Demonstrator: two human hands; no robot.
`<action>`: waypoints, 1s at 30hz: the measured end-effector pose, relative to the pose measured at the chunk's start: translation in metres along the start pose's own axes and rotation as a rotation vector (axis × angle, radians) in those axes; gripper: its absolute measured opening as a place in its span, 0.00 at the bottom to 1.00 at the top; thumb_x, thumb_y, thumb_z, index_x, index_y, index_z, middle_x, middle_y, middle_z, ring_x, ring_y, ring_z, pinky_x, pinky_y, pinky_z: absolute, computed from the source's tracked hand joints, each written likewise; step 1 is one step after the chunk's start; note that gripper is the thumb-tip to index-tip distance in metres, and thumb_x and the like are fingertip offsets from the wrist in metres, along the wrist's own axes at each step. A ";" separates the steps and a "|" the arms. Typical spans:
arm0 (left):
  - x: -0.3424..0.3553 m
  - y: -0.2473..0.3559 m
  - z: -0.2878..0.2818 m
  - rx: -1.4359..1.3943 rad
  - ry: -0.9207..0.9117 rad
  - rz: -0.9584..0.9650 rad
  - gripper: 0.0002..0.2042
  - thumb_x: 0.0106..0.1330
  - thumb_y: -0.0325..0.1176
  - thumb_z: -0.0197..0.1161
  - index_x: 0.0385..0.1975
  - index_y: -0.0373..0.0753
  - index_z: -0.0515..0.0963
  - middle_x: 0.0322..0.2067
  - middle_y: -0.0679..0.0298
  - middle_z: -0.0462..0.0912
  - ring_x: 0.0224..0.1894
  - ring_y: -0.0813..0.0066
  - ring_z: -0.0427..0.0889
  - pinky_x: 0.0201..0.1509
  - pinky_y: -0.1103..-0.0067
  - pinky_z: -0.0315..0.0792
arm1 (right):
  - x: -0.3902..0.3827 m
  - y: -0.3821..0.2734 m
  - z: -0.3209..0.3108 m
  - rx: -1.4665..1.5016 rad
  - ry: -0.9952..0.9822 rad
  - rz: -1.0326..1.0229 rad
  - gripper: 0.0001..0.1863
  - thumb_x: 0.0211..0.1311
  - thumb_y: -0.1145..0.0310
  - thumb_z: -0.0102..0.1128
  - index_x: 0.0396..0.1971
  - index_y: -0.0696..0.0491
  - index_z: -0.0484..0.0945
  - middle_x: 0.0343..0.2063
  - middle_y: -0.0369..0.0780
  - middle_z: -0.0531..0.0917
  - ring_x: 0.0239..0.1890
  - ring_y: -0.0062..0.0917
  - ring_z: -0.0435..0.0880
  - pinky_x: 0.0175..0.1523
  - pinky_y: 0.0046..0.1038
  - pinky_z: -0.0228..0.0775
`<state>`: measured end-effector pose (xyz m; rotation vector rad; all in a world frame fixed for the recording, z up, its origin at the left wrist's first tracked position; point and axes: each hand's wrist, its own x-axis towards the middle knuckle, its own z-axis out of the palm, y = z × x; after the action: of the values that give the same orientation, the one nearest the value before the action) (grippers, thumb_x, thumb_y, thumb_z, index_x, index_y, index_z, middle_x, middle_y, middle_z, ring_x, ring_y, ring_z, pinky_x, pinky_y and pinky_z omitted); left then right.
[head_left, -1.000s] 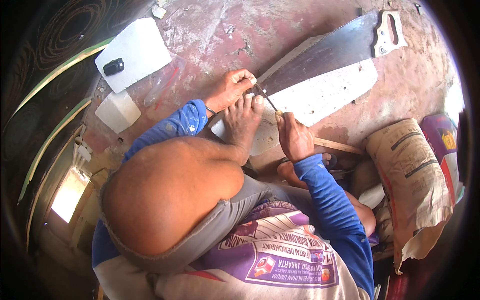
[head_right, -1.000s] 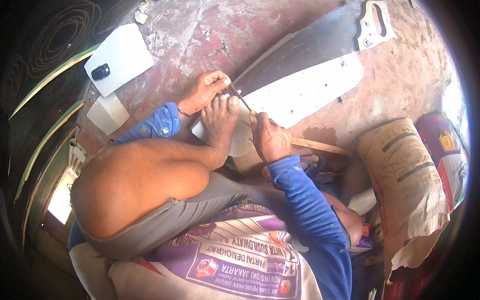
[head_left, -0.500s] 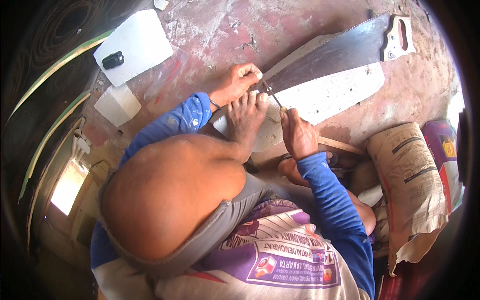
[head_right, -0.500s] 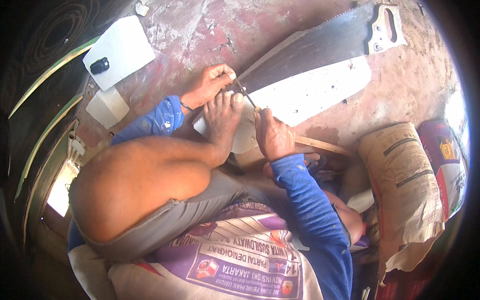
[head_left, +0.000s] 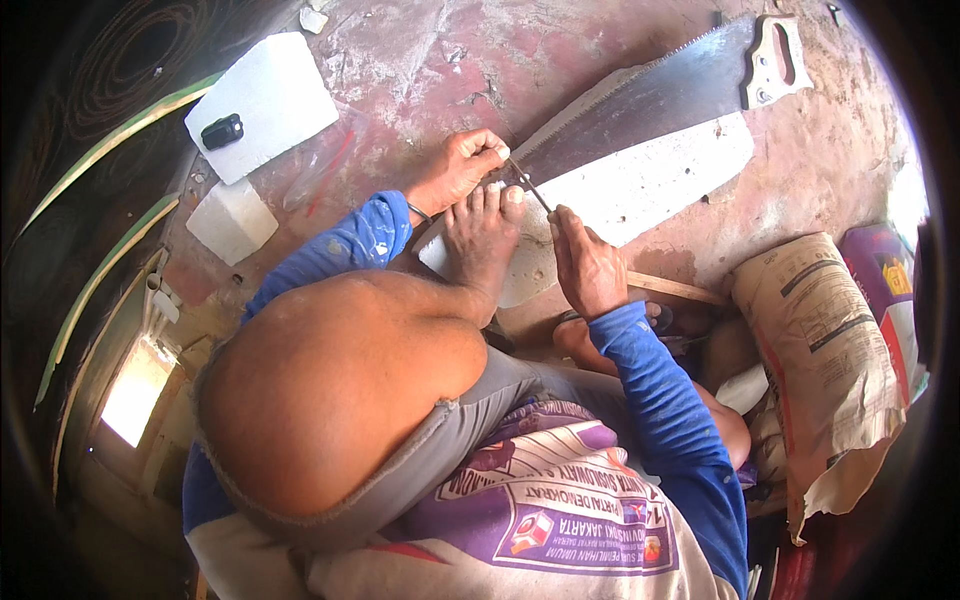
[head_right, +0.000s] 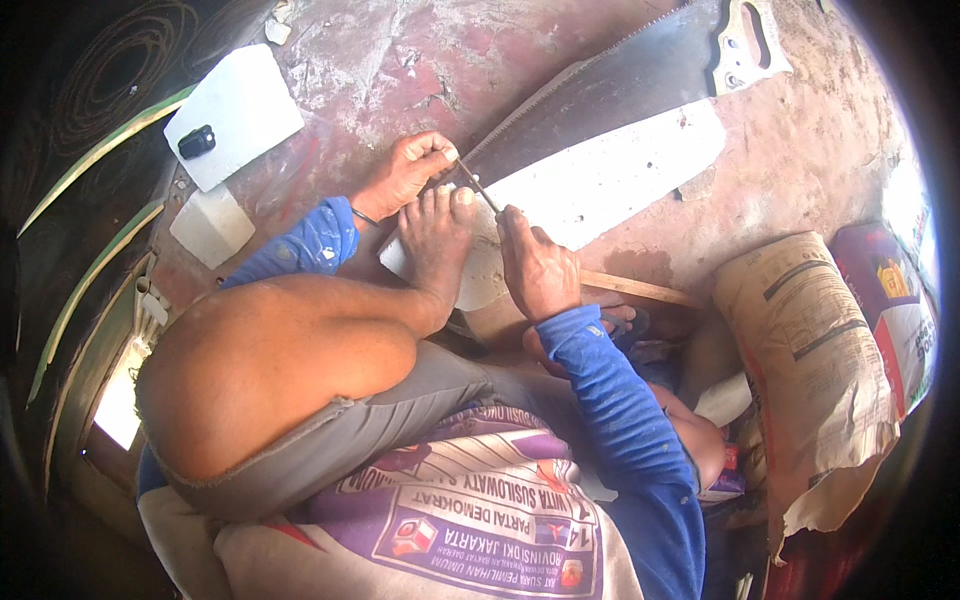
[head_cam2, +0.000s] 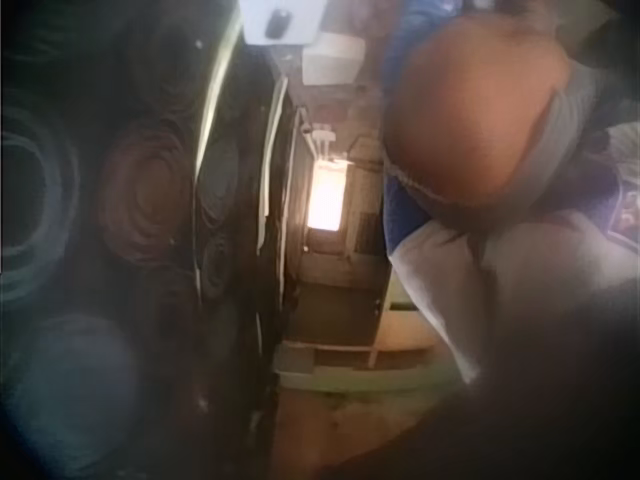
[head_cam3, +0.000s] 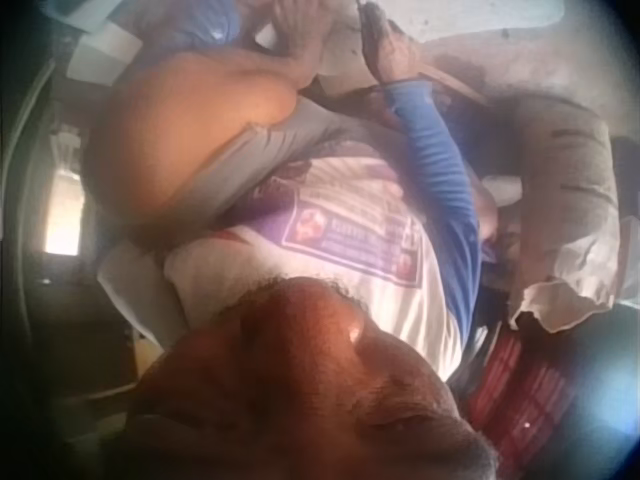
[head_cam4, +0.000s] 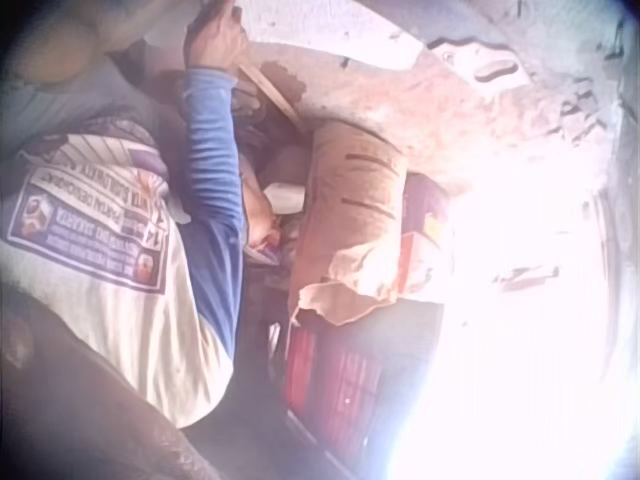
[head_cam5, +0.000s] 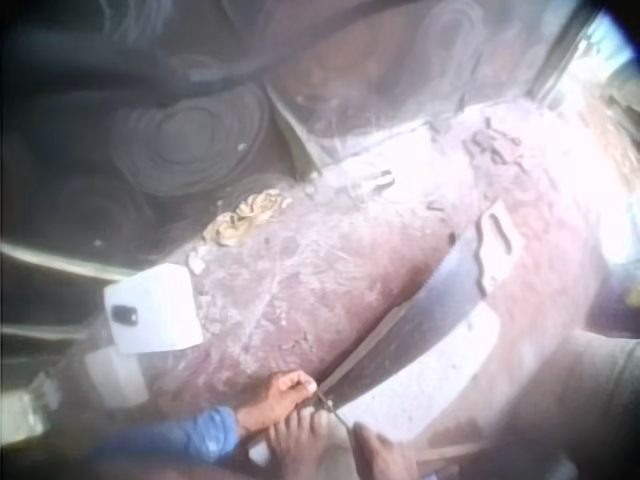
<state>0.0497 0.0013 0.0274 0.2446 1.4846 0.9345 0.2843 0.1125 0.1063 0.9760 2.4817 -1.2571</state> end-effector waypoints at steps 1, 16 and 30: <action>-0.001 0.005 0.004 0.020 0.003 -0.004 0.07 0.73 0.36 0.62 0.39 0.39 0.80 0.32 0.74 0.79 0.35 0.87 0.73 0.42 0.83 0.70 | -0.001 0.000 0.000 0.008 0.011 0.005 0.15 0.71 0.64 0.55 0.55 0.48 0.72 0.25 0.49 0.84 0.25 0.47 0.85 0.30 0.47 0.76; 0.018 -0.017 -0.017 -0.100 0.060 -0.048 0.09 0.71 0.38 0.64 0.39 0.39 0.80 0.34 0.68 0.83 0.37 0.80 0.80 0.43 0.78 0.76 | 0.029 -0.010 -0.002 -0.048 -0.111 0.039 0.10 0.72 0.61 0.53 0.44 0.50 0.70 0.23 0.51 0.85 0.27 0.49 0.86 0.33 0.49 0.76; -0.003 0.006 0.011 0.031 0.016 0.000 0.06 0.72 0.35 0.62 0.39 0.39 0.80 0.31 0.74 0.77 0.32 0.87 0.73 0.39 0.84 0.70 | -0.008 -0.004 -0.002 -0.071 -0.061 0.101 0.13 0.73 0.59 0.54 0.36 0.54 0.71 0.22 0.50 0.84 0.24 0.47 0.86 0.31 0.47 0.77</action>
<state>0.0582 0.0074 0.0350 0.2598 1.5149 0.9158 0.2882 0.1091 0.1137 1.0157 2.3815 -1.1432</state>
